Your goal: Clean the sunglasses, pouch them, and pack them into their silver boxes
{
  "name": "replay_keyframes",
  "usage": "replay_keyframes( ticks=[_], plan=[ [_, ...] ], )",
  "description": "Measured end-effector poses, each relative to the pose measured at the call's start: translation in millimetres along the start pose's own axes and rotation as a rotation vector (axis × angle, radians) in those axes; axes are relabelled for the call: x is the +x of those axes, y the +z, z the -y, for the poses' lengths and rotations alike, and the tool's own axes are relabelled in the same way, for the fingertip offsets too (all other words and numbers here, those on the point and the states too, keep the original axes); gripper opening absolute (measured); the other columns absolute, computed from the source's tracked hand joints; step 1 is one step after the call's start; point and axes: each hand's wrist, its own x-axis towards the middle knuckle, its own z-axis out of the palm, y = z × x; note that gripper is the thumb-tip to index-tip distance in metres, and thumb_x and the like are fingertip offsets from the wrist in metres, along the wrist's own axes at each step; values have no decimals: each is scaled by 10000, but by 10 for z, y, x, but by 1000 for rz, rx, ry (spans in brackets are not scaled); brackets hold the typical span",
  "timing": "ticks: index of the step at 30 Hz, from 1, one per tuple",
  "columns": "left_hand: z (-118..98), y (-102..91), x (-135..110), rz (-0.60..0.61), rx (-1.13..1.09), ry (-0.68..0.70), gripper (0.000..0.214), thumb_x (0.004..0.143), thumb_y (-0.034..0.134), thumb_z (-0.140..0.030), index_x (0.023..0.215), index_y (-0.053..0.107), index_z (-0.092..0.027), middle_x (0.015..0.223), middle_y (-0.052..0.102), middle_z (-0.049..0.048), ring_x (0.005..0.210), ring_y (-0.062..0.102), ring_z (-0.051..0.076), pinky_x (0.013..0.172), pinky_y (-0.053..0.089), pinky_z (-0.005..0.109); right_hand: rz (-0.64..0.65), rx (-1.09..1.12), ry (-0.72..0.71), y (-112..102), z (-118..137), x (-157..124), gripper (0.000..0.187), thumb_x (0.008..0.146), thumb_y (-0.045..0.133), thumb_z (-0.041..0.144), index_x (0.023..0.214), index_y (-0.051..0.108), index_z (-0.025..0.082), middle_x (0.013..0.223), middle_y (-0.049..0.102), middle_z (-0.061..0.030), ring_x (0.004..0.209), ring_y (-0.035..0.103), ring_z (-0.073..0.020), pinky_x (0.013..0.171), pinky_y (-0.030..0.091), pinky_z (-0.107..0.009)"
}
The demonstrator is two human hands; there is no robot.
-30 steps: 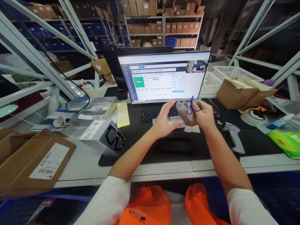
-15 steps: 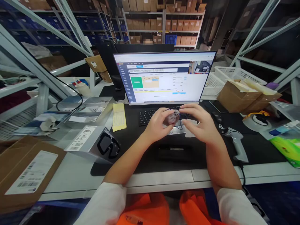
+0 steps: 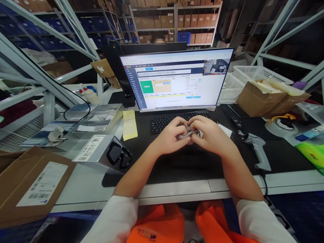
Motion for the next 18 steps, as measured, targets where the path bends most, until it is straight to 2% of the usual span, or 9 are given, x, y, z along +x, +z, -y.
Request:
replay_keyframes(
  ticks=[2, 4, 6, 8, 10, 12, 14, 16, 18],
  plan=[
    [28, -77, 1, -37, 54, 49, 282, 894, 695, -315, 686, 551, -191, 1109, 575, 89, 1100, 584, 234, 953, 515, 404, -8, 5, -3, 7, -28, 2, 146, 808, 580, 76, 766, 533, 208, 1093, 667, -90, 1016, 633, -236, 899, 507, -373],
    [60, -144, -6, -76, 124, 65, 315, 886, 709, -320, 646, 552, -191, 1058, 591, 83, 1091, 584, 240, 958, 508, 423, -8, 48, -9, 23, -55, 4, 150, 823, 579, 88, 739, 543, 208, 1110, 676, -84, 1047, 640, -231, 934, 513, -379],
    [76, -185, -14, -108, 148, 69, 319, 897, 700, -332, 641, 571, -193, 1043, 616, 82, 1077, 596, 239, 952, 512, 429, -1, 116, -12, 36, -62, 7, 117, 871, 586, 135, 787, 614, 211, 1197, 676, -84, 1127, 638, -234, 990, 509, -393],
    [75, -211, -20, -130, 135, 91, 301, 909, 689, -348, 662, 610, -194, 1124, 633, 99, 1128, 602, 247, 976, 514, 434, 22, 187, -14, 27, -54, 6, 101, 913, 594, 194, 862, 678, 217, 1330, 642, -84, 1215, 619, -241, 1048, 488, -410],
    [71, -241, -22, -136, 182, 124, 302, 900, 703, -375, 668, 636, -194, 1185, 636, 111, 1169, 597, 263, 993, 505, 442, 64, 229, -8, -16, -44, -1, 126, 925, 599, 222, 835, 687, 211, 1342, 644, -82, 1181, 640, -236, 1020, 498, -392],
    [74, -280, -25, -124, 294, 140, 352, 883, 721, -417, 633, 619, -191, 1074, 665, 96, 1054, 624, 250, 925, 506, 425, 101, 212, 23, -79, -38, -10, 186, 918, 603, 230, 740, 647, 198, 1155, 712, -76, 1009, 678, -211, 900, 518, -346],
    [80, -314, -31, -93, 376, 115, 402, 884, 714, -451, 607, 587, -187, 873, 658, 56, 829, 611, 196, 791, 494, 375, 135, 167, 73, -130, -30, -15, 257, 937, 585, 255, 691, 622, 193, 917, 724, -55, 833, 662, -182, 783, 495, -310],
    [81, -326, -38, -62, 324, 56, 399, 907, 686, -453, 630, 587, -183, 776, 633, 29, 700, 571, 154, 684, 469, 324, 164, 137, 98, -149, -13, -14, 354, 993, 516, 286, 670, 624, 190, 783, 698, -40, 750, 634, -167, 747, 463, -303],
    [71, -315, -41, -55, 181, 2, 349, 925, 672, -427, 686, 622, -178, 801, 651, 32, 711, 599, 142, 665, 478, 290, 173, 107, 103, -137, 11, -10, 439, 1035, 441, 296, 658, 640, 189, 743, 686, -41, 741, 628, -166, 759, 446, -308]
  ],
)
